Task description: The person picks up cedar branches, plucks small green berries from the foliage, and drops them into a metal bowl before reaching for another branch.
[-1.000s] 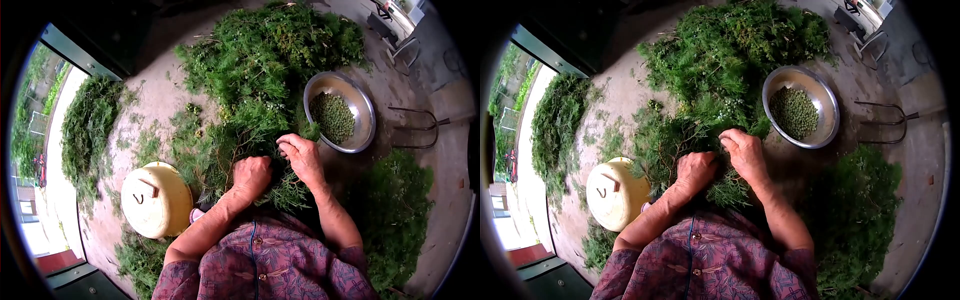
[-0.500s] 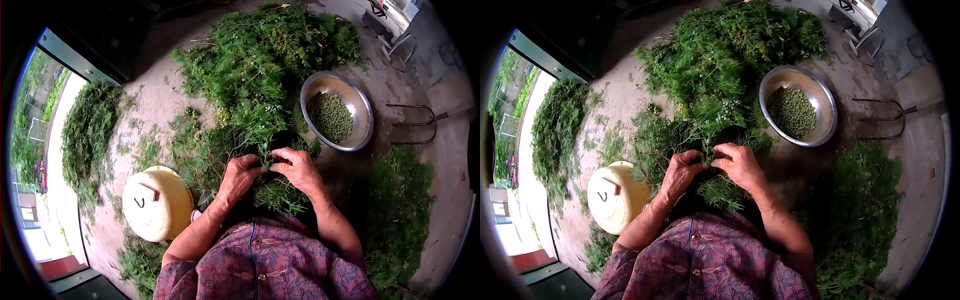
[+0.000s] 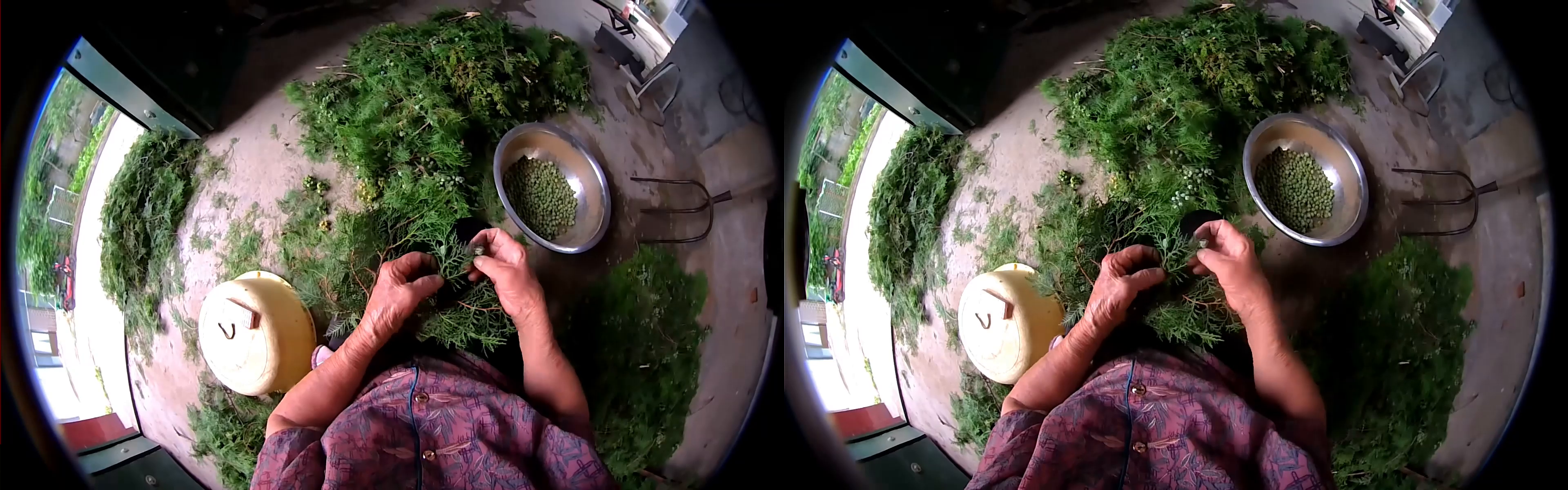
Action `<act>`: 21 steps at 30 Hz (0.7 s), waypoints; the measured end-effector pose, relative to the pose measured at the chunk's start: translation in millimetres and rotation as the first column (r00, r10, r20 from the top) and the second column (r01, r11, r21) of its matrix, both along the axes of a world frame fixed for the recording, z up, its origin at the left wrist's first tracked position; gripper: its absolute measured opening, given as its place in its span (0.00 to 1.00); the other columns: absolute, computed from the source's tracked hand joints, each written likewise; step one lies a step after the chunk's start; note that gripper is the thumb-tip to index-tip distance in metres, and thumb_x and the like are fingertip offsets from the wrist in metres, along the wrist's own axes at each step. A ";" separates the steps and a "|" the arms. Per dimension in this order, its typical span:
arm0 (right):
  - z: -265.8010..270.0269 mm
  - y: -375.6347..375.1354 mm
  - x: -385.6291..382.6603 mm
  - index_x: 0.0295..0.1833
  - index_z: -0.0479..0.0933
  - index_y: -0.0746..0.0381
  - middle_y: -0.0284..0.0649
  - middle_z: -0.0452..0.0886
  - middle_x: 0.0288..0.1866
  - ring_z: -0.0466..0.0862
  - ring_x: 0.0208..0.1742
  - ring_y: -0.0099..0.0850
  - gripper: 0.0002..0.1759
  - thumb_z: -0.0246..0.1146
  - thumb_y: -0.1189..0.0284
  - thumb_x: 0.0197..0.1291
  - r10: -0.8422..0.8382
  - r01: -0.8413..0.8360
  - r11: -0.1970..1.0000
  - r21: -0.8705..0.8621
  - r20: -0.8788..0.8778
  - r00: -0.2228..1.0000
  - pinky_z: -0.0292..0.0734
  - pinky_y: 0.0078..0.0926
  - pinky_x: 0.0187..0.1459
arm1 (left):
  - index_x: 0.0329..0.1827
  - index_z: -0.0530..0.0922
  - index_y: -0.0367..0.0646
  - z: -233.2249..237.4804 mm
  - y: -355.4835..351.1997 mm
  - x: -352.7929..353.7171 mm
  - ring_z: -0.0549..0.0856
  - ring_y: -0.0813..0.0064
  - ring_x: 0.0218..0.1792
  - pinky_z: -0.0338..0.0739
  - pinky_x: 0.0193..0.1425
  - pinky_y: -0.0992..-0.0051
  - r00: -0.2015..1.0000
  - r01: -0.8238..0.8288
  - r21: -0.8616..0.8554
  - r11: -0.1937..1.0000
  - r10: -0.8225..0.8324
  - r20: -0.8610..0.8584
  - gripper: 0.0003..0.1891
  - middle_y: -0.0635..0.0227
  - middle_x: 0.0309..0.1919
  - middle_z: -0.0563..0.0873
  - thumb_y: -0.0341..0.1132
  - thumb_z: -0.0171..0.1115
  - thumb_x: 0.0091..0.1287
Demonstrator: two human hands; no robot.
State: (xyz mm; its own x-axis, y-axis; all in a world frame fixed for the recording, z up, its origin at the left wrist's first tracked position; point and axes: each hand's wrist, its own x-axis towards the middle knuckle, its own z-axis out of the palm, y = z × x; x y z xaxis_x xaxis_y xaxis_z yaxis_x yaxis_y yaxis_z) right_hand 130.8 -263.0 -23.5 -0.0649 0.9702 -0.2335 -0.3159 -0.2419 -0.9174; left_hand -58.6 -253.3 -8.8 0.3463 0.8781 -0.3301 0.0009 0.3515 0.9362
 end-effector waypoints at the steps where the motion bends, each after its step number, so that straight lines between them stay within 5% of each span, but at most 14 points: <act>1: 0.2 2.0 2.1 0.43 0.71 0.63 0.30 0.75 0.34 0.77 0.30 0.19 0.08 0.56 0.79 0.55 -0.007 0.006 1.000 -0.019 -0.052 0.999 0.72 0.15 0.32 | 0.35 0.77 0.36 3.7 1.4 -0.1 0.75 0.86 0.28 0.70 0.33 0.83 1.000 0.005 -0.010 1.000 -0.005 0.003 0.07 0.76 0.25 0.80 0.29 0.63 0.56; 2: 0.8 3.9 3.8 0.42 0.72 0.62 0.29 0.76 0.33 0.76 0.29 0.18 0.08 0.57 0.78 0.56 -0.016 0.012 0.999 -0.038 -0.103 0.995 0.71 0.13 0.31 | 0.35 0.76 0.36 5.0 2.5 0.5 0.75 0.86 0.27 0.70 0.32 0.83 1.000 0.011 -0.020 1.000 -0.011 0.006 0.08 0.75 0.25 0.80 0.30 0.63 0.56; 8: 10.7 10.1 -9.3 0.44 0.77 0.68 0.30 0.78 0.31 0.74 0.28 0.18 0.11 0.61 0.75 0.55 0.109 -0.111 0.994 -0.005 0.255 0.961 0.71 0.15 0.31 | 0.30 0.78 0.40 -4.3 2.3 1.2 0.70 0.89 0.21 0.64 0.25 0.84 0.998 -0.030 0.045 0.999 0.032 -0.049 0.08 0.80 0.19 0.75 0.35 0.62 0.61; 14: 14.5 16.7 -11.2 0.47 0.76 0.69 0.33 0.78 0.31 0.76 0.28 0.19 0.16 0.64 0.76 0.52 0.163 -0.192 0.978 0.081 0.276 0.947 0.72 0.16 0.31 | 0.28 0.78 0.39 -4.0 4.0 1.0 0.68 0.89 0.21 0.63 0.25 0.83 0.999 -0.017 0.062 0.998 0.019 -0.027 0.08 0.80 0.18 0.74 0.34 0.60 0.61; 21: 11.8 13.9 -16.1 0.34 0.75 0.69 0.31 0.76 0.24 0.75 0.24 0.17 0.08 0.66 0.77 0.50 0.184 -0.213 0.976 0.055 0.322 0.929 0.71 0.15 0.27 | 0.29 0.78 0.36 -0.5 1.9 1.6 0.69 0.88 0.24 0.64 0.28 0.83 0.998 -0.050 0.036 0.998 0.051 -0.034 0.06 0.78 0.20 0.74 0.31 0.58 0.59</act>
